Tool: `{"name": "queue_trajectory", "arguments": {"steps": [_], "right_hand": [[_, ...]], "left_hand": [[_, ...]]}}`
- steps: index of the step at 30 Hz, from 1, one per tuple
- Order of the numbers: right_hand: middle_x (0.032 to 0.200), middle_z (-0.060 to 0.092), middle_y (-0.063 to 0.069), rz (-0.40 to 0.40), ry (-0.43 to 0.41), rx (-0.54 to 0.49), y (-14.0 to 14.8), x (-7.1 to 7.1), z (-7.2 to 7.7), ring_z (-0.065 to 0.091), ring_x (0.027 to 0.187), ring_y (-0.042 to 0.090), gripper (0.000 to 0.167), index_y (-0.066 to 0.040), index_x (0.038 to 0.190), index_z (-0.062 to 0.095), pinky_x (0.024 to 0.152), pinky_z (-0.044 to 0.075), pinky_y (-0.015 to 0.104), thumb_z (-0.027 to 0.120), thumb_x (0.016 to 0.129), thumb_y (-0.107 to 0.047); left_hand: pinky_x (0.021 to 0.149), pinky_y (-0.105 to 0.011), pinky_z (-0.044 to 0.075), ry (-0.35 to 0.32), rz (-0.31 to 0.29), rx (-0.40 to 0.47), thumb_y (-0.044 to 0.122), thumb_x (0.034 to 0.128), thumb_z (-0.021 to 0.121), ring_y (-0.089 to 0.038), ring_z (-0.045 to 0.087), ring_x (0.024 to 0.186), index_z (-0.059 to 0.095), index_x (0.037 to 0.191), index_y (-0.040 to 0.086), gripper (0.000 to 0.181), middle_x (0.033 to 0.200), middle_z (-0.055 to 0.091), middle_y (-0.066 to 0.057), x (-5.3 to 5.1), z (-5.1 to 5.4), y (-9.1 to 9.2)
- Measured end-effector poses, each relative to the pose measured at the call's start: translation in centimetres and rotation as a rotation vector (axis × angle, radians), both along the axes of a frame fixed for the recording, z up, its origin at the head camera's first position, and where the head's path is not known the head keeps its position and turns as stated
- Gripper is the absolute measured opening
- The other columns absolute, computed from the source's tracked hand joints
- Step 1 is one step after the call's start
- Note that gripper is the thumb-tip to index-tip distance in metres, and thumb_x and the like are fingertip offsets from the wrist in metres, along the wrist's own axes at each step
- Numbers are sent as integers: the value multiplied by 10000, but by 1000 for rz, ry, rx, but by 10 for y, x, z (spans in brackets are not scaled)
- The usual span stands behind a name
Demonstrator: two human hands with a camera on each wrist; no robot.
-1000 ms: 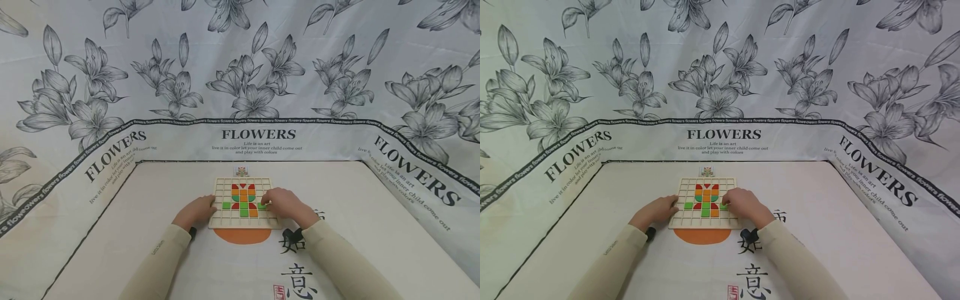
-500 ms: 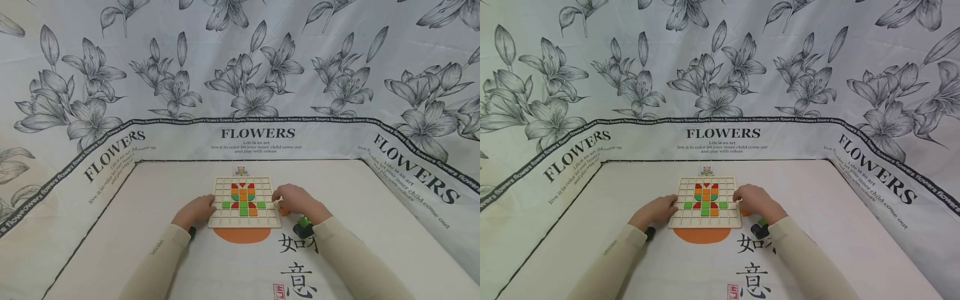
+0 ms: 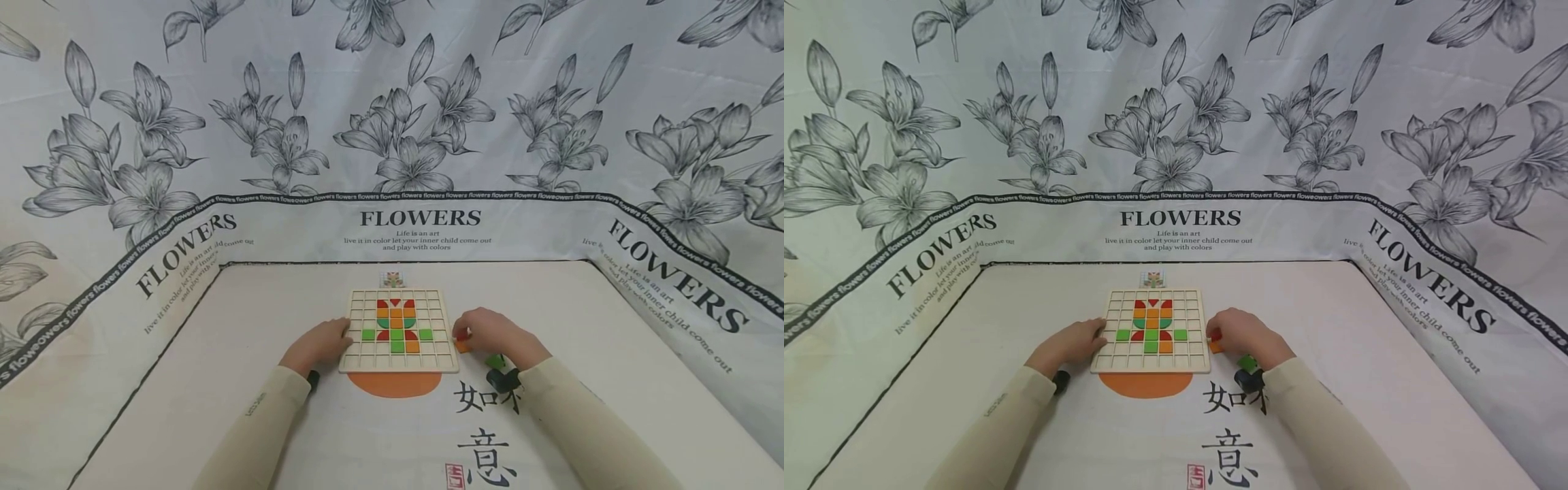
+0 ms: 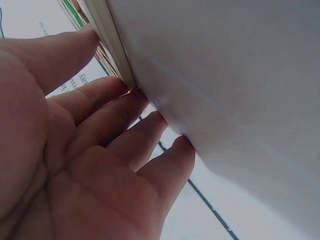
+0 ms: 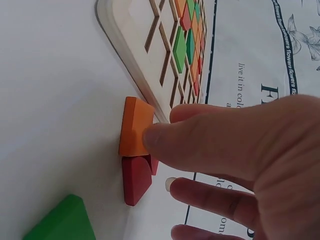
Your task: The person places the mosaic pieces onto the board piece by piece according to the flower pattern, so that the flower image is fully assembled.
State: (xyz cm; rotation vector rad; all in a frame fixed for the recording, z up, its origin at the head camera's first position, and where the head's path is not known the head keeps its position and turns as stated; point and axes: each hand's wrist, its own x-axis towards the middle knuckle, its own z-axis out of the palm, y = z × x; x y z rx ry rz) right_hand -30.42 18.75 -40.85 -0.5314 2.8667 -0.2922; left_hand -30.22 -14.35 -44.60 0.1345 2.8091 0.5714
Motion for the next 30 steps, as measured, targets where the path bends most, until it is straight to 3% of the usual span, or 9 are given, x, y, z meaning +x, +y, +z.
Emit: {"name": "queue_trajectory", "arguments": {"steps": [8, 16, 30], "right_hand": [[964, 675, -46, -21, -26, -11, 1, 2, -4, 564, 861, 170, 193, -219, 948, 741, 853, 551, 365, 743, 812, -82], [943, 655, -49, 4, 19, 42, -1, 4, -6, 537, 853, 163, 215, -178, 1002, 752, 856, 536, 356, 750, 808, -86], [861, 600, -35, 5, 10, 74, -5, 5, -4, 507, 808, 181, 168, -160, 962, 734, 766, 509, 322, 726, 825, -63]], "left_hand": [[1199, -487, 283, 8, -11, 3, 330, 999, 511, -304, 312, 1454, 356, 1503, 98, 576, 1542, 389, -99, 0, 1, 1], [1199, -482, 285, 11, -10, 3, 332, 999, 510, -303, 315, 1453, 358, 1503, 102, 574, 1539, 394, -100, 1, 1, 1], [1201, -490, 278, 0, 0, 3, 329, 997, 519, -309, 303, 1457, 352, 1505, 100, 581, 1547, 380, -101, 2, 3, 2]]}}
